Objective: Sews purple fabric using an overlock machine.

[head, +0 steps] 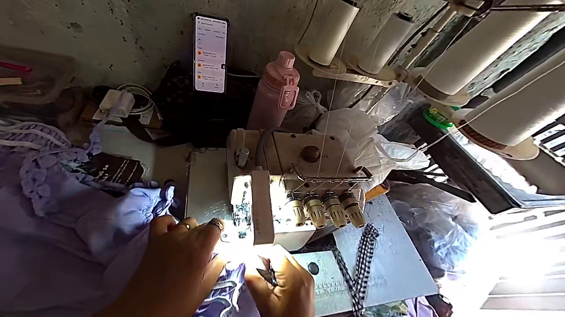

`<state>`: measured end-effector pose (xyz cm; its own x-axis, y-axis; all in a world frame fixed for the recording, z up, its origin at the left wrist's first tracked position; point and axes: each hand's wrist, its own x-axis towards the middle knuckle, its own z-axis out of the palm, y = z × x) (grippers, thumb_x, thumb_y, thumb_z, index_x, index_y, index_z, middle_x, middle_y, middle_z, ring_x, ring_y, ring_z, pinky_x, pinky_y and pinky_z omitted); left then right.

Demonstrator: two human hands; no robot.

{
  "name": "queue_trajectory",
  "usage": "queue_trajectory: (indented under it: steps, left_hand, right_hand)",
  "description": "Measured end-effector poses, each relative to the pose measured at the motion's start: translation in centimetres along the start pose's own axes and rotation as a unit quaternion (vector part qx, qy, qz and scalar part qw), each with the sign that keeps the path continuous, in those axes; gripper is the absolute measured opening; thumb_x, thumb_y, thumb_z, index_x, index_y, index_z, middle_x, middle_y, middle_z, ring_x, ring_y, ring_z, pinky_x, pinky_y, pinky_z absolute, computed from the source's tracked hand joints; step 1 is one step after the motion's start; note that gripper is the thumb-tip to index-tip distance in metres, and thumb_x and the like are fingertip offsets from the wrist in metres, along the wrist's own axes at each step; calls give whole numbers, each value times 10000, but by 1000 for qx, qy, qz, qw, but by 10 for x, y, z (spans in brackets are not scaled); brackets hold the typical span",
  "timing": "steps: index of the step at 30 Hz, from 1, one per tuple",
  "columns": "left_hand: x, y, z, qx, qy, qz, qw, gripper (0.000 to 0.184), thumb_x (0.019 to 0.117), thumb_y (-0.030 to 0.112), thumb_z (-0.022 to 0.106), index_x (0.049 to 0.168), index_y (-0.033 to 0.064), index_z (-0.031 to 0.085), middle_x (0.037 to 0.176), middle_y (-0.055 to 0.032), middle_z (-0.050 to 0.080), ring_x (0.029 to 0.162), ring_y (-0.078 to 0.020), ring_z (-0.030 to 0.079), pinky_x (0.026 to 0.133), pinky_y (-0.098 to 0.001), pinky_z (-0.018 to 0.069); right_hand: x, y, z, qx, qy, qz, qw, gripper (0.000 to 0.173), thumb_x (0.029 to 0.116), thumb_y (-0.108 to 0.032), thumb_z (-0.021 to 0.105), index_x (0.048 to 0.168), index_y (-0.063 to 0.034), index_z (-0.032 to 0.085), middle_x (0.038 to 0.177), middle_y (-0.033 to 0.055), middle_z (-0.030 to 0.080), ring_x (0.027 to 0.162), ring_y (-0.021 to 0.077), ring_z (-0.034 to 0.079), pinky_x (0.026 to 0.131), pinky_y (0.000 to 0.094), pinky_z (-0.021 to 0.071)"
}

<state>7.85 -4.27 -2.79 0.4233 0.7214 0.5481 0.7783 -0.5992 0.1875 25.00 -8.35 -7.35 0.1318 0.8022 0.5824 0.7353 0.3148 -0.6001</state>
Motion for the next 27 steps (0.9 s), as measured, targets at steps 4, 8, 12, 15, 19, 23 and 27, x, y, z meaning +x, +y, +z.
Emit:
queue_trajectory:
  steps: [4,8,12,15,19,23,27]
  left_hand:
    - [-3,-5,26,-21,-54,-47,997,198,826,186,562,766,48,690,711,-101,678,706,-299,682,728,-542,448]
    - [0,-6,32,-38,-48,-76,995,223,816,240,578,709,57,648,650,-95,638,659,-287,662,695,-530,441]
    - [14,-11,30,-41,-77,-88,992,249,775,264,672,694,33,626,628,-121,612,656,-315,657,684,-545,436]
    - [22,-12,27,-52,-108,-95,988,274,749,276,711,711,18,626,654,-137,619,685,-335,662,701,-568,427]
    - [34,-12,25,-66,-130,-120,982,195,807,166,701,803,-28,675,743,-199,666,779,-396,687,773,-629,438]
    - [32,-20,36,-54,-83,-102,990,199,795,213,667,827,21,707,827,-169,697,838,-403,678,757,-645,414]
    - [33,-28,35,-64,-128,-130,981,264,800,292,700,920,63,751,1074,-162,659,1075,-432,588,842,-673,360]
  right_hand:
    - [1,9,13,-1,-12,63,998,245,792,-332,691,763,-91,718,648,-8,627,522,91,563,459,311,423]
    - [5,14,15,61,-57,130,988,233,830,-335,678,743,-119,676,626,-45,562,536,60,513,499,293,408]
    - [13,21,18,100,-79,156,980,186,821,-290,678,765,-112,667,636,-41,568,589,54,554,544,284,440]
    - [16,24,17,110,-91,171,975,169,827,-273,669,761,-118,654,628,-47,550,583,48,541,540,285,432]
    - [22,15,11,22,-85,155,984,199,862,-300,674,846,-108,724,665,13,643,613,152,641,530,391,483]
    - [21,9,9,-85,-28,97,991,178,783,-220,706,887,-90,768,653,49,675,562,220,664,454,426,460]
    - [24,16,9,-82,-28,66,994,191,802,-247,683,851,-81,762,682,50,682,577,201,659,463,401,457]
